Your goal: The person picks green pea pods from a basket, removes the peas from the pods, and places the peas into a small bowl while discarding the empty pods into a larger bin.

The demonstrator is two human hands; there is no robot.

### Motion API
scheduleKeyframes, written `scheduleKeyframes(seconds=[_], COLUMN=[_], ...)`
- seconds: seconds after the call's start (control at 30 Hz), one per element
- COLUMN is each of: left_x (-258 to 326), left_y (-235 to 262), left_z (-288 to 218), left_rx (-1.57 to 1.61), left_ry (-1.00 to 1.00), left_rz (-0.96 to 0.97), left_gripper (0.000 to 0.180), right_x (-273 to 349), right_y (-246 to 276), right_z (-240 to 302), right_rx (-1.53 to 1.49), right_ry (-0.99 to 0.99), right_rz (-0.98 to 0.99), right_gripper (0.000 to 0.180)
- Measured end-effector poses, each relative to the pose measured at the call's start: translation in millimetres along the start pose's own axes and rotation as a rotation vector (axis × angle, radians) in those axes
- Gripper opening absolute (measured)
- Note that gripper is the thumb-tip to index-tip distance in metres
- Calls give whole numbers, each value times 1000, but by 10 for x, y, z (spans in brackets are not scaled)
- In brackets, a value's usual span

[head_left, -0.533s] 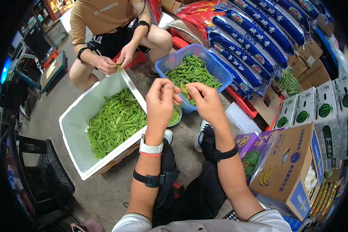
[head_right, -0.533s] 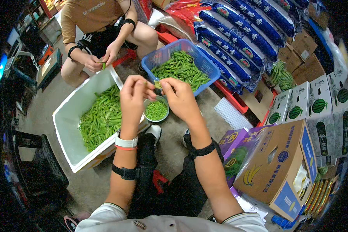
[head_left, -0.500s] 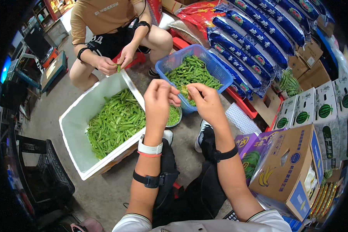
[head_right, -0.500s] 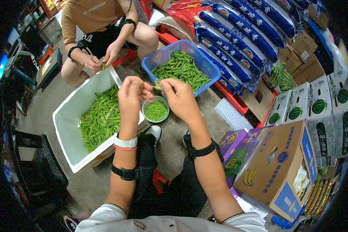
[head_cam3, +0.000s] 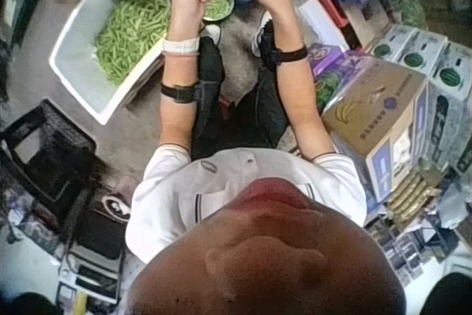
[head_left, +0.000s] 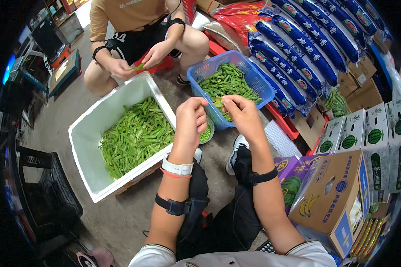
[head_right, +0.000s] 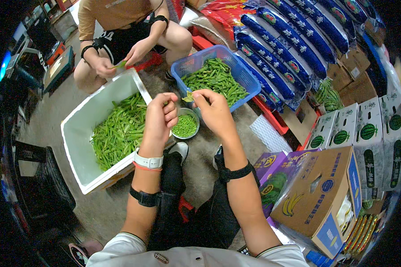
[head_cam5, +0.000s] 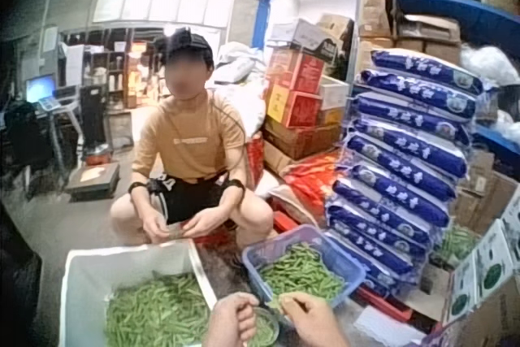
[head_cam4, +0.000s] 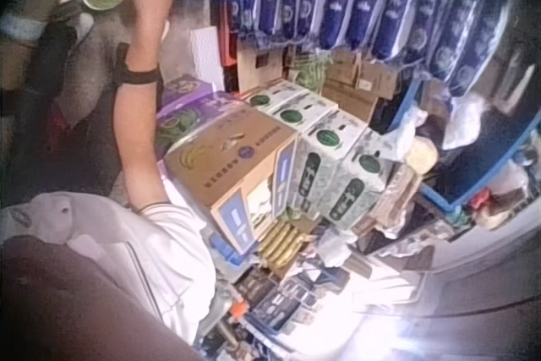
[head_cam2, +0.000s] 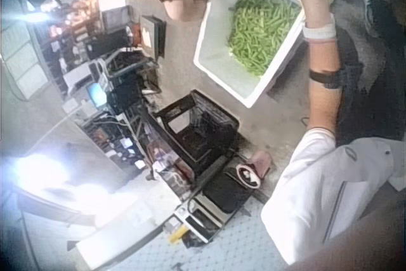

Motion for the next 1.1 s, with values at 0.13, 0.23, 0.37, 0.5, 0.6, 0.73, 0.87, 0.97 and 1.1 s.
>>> scheduleKeyframes(seconds=[0.13, 0.23, 0.37, 0.5, 0.6, 0.73, 0.87, 0.97, 1.1], left_x=[67, 53, 53, -9, 21, 48, 46, 12, 8], left_y=[-123, -103, -138, -139, -146, -163, -163, -128, -102], left_z=[-5, 9, 13, 121, 95, 55, 53, 77, 81], left_rx=[-329, -369, -487, -622, -573, -537, -547, -532, -578], left_ry=[-95, -89, -155, -341, -272, -213, -224, -222, -234], left_rz=[-120, -140, -168, -179, -180, -141, -162, -165, -207], left_gripper=[16, 18, 20, 21, 16, 15, 13, 12, 12], right_x=[16, 33, 22, 38, 46, 55, 33, 27, 30], right_y=[-20, -40, 2, -28, -42, -58, -72, -96, -142], right_z=[94, 117, 96, 121, 122, 114, 27, 8, 26], right_rx=[-186, -250, -231, -193, -196, -180, -168, -177, -227], right_ry=[-95, -112, -116, -8, 17, 31, 21, 24, -63], right_rz=[42, 2, 32, 79, 87, 95, 91, 95, 74], right_gripper=[18, 15, 12, 13, 14, 15, 16, 18, 20])
Point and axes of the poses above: each hand's wrist, its own x-axis away from the middle knuckle, its own y-axis out of the back of the hand, z = x × y, the point moved 1 cm from there along -x, towards the middle knuckle, and after that the axes turned 11 degrees about -x, right-handed, at the moved point
